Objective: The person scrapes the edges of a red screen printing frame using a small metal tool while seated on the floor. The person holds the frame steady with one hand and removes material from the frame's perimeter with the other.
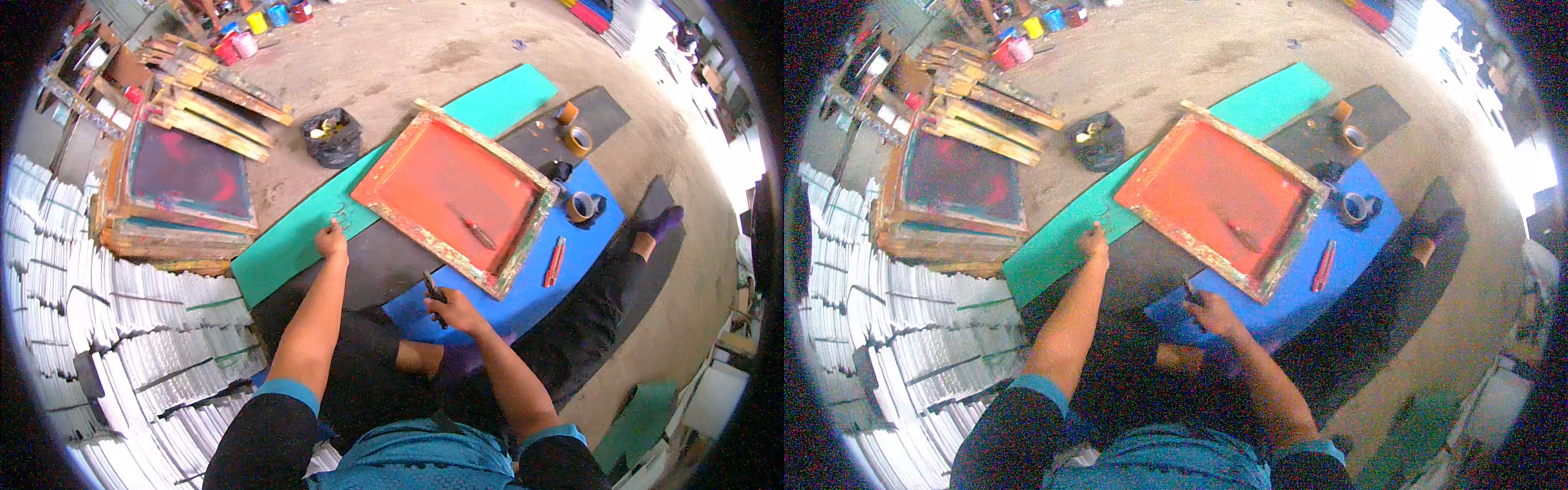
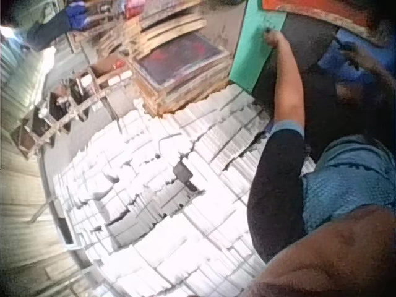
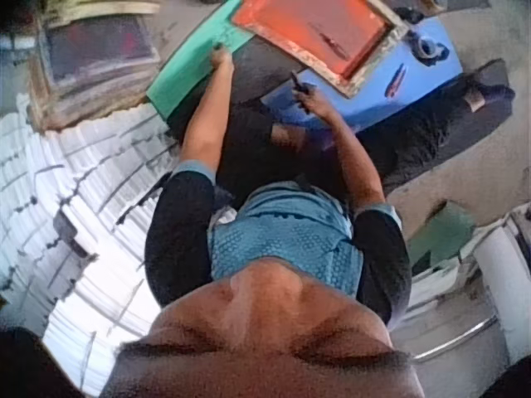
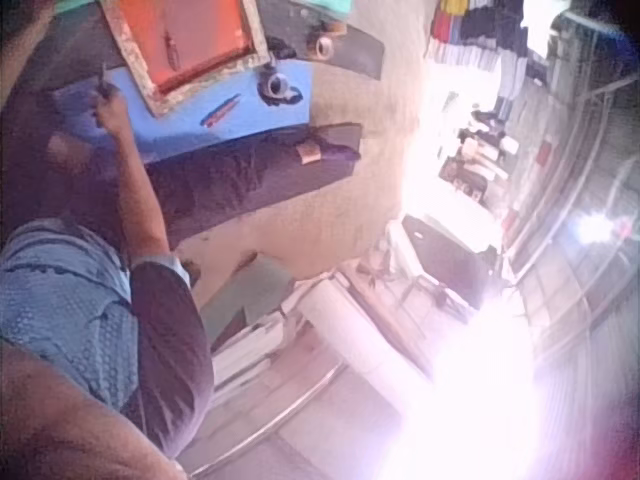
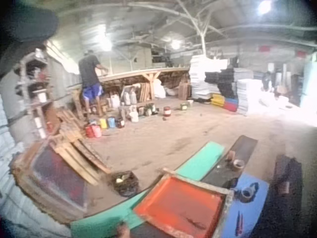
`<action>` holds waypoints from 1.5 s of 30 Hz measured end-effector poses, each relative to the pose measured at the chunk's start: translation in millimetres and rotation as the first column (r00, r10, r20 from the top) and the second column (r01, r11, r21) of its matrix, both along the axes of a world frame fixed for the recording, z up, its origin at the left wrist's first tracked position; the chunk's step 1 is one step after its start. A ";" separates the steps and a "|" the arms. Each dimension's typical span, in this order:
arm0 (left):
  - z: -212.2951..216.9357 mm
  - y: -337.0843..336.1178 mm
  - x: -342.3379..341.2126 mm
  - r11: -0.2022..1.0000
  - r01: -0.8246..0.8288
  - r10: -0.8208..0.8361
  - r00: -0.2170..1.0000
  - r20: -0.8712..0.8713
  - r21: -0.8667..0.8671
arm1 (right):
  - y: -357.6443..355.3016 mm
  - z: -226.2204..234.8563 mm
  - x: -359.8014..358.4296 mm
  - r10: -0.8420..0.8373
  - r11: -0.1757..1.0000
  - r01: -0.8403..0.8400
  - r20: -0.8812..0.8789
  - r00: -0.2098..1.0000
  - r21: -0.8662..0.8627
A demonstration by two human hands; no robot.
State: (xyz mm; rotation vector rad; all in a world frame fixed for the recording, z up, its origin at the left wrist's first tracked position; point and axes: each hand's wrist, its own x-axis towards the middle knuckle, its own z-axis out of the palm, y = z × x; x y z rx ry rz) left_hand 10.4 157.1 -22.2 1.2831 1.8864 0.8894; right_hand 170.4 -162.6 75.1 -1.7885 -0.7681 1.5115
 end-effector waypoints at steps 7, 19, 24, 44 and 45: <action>16.6 -66.5 52.8 0.970 0.235 -0.220 0.955 0.196 -0.056 | 9.6 37.9 52.3 -0.162 0.985 0.141 0.806 0.569 0.099; 97.5 -195.4 125.9 0.804 0.579 -0.406 0.701 0.586 -0.135 | 40.9 22.9 121.0 -0.151 0.963 0.268 0.861 0.485 0.018; 98.8 -207.4 143.5 0.740 0.671 -0.564 0.655 0.503 -0.044 | 25.0 67.8 91.3 -0.285 0.949 0.297 0.695 0.660 0.106; 53.6 -247.1 72.5 0.548 0.836 -0.766 0.512 0.387 -0.022 | -133.0 16.9 107.8 -0.228 0.952 0.194 -0.122 0.966 -0.238; 48.5 -247.8 70.6 0.543 0.839 -0.781 0.507 0.364 -0.004 | -129.8 14.7 106.9 -0.212 0.958 0.172 -0.166 0.963 -0.229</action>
